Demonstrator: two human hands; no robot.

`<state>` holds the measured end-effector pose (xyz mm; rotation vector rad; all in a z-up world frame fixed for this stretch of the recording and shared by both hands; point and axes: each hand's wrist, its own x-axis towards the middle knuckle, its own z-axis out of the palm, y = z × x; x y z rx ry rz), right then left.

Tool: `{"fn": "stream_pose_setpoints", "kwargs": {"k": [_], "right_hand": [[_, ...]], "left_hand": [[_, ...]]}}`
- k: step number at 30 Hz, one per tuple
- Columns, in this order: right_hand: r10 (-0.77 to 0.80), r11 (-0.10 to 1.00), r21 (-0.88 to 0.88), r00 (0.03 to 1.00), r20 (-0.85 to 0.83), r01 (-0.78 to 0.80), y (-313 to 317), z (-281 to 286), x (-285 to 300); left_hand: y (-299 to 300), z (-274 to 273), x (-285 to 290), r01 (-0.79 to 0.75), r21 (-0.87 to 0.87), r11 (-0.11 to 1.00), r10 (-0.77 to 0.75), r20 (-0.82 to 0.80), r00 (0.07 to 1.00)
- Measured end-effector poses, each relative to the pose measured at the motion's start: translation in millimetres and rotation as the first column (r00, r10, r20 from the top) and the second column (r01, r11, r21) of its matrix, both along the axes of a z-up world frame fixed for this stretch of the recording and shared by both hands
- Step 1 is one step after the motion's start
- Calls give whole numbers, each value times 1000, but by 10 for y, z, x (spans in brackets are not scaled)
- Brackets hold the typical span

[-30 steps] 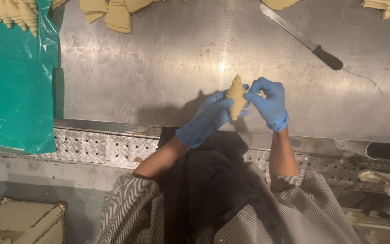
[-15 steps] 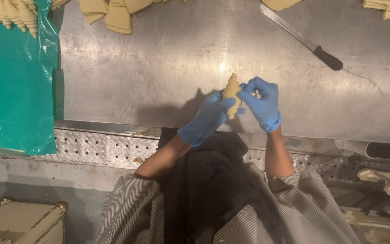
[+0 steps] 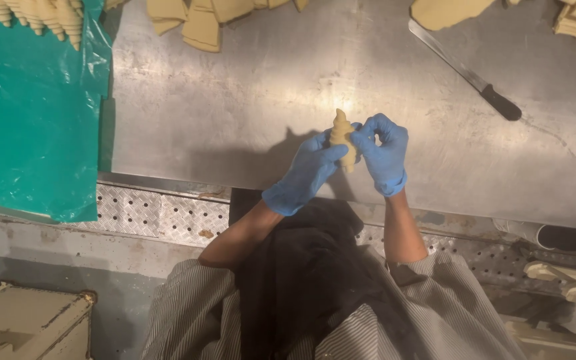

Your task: Rolling triangular pieces of dough into croissant shapes and placing them on a tray.

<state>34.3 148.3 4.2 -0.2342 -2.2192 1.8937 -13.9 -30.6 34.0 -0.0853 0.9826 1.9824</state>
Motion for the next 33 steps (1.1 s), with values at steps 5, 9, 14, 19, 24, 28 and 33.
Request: {"fn": "stream_pose_setpoints", "kwargs": {"k": [5, 9, 14, 19, 24, 28, 33], "right_hand": [[-104, 984, -126, 983, 150, 124, -476, 110, -293], [-122, 989, -79, 989, 79, 128, -991, 4, -588], [-192, 981, -22, 981, -23, 191, -1983, -14, -1109], [-100, 989, 93, 986, -130, 113, -3051, -244, -2020], [-19, 957, 287, 998, -66, 37, -4035, -467, -2713], [95, 945, 313, 995, 20, -97, -4454, -643, -3159], [72, 951, 297, 996, 45, -82, -4346, -1306, -3219]], "left_hand": [[-502, -56, -222, -12, 223, 975, -2, 60, 998], [-968, -347, -505, -15, 354, 935, -7, 61, 998], [-1824, -623, -956, -44, 398, 916, 7, 93, 996], [-2932, -783, -1667, -135, 352, 926, 117, 73, 990], [-4063, -1237, -2174, -217, 52, 975, 216, 21, 976], [-5181, -1393, -3320, -506, -299, 809, 449, -241, 860], [-6189, -1839, -4690, -723, -277, 633, 413, -669, 618]]}}
